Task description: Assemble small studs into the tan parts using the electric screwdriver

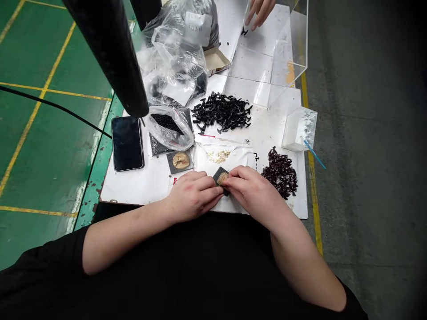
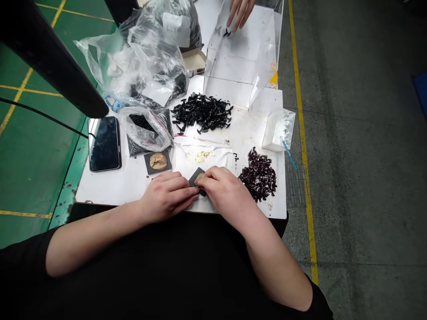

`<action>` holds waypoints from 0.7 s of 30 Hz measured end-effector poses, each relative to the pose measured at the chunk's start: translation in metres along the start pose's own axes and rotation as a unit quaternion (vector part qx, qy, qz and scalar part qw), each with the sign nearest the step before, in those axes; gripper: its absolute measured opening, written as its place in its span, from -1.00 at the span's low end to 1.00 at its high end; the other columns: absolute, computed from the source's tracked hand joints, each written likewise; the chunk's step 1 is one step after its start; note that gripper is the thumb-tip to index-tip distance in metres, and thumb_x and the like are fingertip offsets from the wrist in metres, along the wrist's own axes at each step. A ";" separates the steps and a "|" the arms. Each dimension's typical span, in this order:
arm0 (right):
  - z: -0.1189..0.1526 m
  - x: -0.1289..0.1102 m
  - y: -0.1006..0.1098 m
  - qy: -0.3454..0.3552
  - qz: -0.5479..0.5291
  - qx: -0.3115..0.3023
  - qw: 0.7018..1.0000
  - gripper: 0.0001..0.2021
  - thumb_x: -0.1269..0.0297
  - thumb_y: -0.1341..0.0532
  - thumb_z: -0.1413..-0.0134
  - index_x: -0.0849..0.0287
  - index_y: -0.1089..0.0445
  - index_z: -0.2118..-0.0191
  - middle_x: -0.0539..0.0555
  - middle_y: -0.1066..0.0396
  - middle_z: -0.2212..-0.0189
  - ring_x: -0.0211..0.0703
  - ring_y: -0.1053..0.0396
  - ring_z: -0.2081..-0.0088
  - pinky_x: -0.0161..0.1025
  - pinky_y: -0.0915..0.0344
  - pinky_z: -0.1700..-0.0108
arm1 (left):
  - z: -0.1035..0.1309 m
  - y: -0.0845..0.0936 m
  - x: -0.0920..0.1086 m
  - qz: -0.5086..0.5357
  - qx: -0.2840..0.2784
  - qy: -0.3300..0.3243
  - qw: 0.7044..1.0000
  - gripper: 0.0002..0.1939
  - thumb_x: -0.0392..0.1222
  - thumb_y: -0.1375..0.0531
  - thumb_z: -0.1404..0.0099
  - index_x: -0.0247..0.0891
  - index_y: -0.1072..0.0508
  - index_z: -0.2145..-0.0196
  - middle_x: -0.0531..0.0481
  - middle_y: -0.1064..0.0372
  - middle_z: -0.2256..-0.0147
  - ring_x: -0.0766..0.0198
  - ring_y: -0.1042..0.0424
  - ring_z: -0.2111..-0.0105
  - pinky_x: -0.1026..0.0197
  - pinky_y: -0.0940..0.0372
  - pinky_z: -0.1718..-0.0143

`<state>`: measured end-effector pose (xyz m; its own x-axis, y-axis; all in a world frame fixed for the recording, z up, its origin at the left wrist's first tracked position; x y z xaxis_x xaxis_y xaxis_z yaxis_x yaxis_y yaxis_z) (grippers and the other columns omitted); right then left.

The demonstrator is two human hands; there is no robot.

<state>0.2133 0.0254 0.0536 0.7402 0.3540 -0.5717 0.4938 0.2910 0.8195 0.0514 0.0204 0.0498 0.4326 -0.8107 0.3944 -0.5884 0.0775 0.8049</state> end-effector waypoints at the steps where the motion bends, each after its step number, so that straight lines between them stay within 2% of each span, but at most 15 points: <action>1: -0.001 0.001 0.001 0.002 0.001 0.001 1.000 -0.77 0.32 -0.22 -0.52 0.04 -0.65 -0.06 0.16 -0.59 0.00 0.04 -0.56 -0.03 -0.02 -0.53 -0.10 | 0.000 -0.001 -0.001 -0.007 -0.004 0.003 1.000 -0.78 -0.09 -0.23 -0.63 -0.20 -0.67 0.05 -0.02 -0.56 0.31 0.23 -0.46 0.33 0.11 -0.32 0.29; 9: 0.002 0.004 0.016 0.014 0.027 0.063 0.998 -0.82 0.39 -0.26 -0.48 0.09 -0.61 -0.04 0.12 -0.60 0.08 -0.02 -0.58 0.05 -0.05 -0.55 -0.04 | 0.001 -0.006 -0.006 0.002 0.013 0.016 1.000 -0.78 -0.08 -0.25 -0.64 -0.18 -0.70 0.03 0.00 -0.52 0.33 0.25 -0.44 0.34 0.14 -0.29 0.30; 15: 0.020 0.006 0.036 0.009 0.006 0.143 0.990 -0.84 0.38 -0.29 -0.47 0.05 -0.60 -0.03 0.09 -0.61 0.10 -0.07 -0.60 0.06 -0.14 -0.54 0.00 | -0.001 -0.010 -0.006 0.006 -0.008 0.012 1.000 -0.79 -0.08 -0.26 -0.63 -0.16 -0.71 0.01 0.01 -0.49 0.36 0.25 -0.39 0.37 0.14 -0.24 0.31; 18: 0.041 0.016 0.055 -0.035 0.008 0.221 0.975 -0.84 0.35 -0.37 -0.41 0.00 -0.63 -0.01 0.04 -0.62 0.12 -0.10 -0.58 0.16 -0.15 -0.52 0.09 | -0.002 -0.009 -0.006 0.008 -0.013 0.009 1.000 -0.80 -0.10 -0.26 -0.63 -0.16 -0.70 0.00 0.02 -0.50 0.35 0.25 -0.40 0.36 0.13 -0.24 0.30; 21: 0.076 0.049 0.080 -0.121 0.017 0.366 0.923 -0.79 0.26 -0.39 -0.40 -0.03 -0.64 -0.09 0.07 -0.61 0.08 -0.07 -0.53 0.15 -0.10 -0.47 0.09 | -0.001 -0.008 -0.006 0.017 -0.014 0.011 1.000 -0.82 -0.12 -0.28 -0.62 -0.17 -0.69 0.00 0.02 -0.50 0.34 0.25 -0.40 0.35 0.12 -0.23 0.30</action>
<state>0.3239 -0.0018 0.0947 0.7975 0.1170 -0.5918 0.5786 -0.4258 0.6956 0.0543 0.0256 0.0418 0.4282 -0.7945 0.4306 -0.5837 0.1206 0.8029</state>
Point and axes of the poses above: each hand's wrist, its own z-axis away from the middle knuckle, its own y-axis out of the back of the hand, x = y × z, the point moved 7 cm from there along -z, towards the middle knuckle
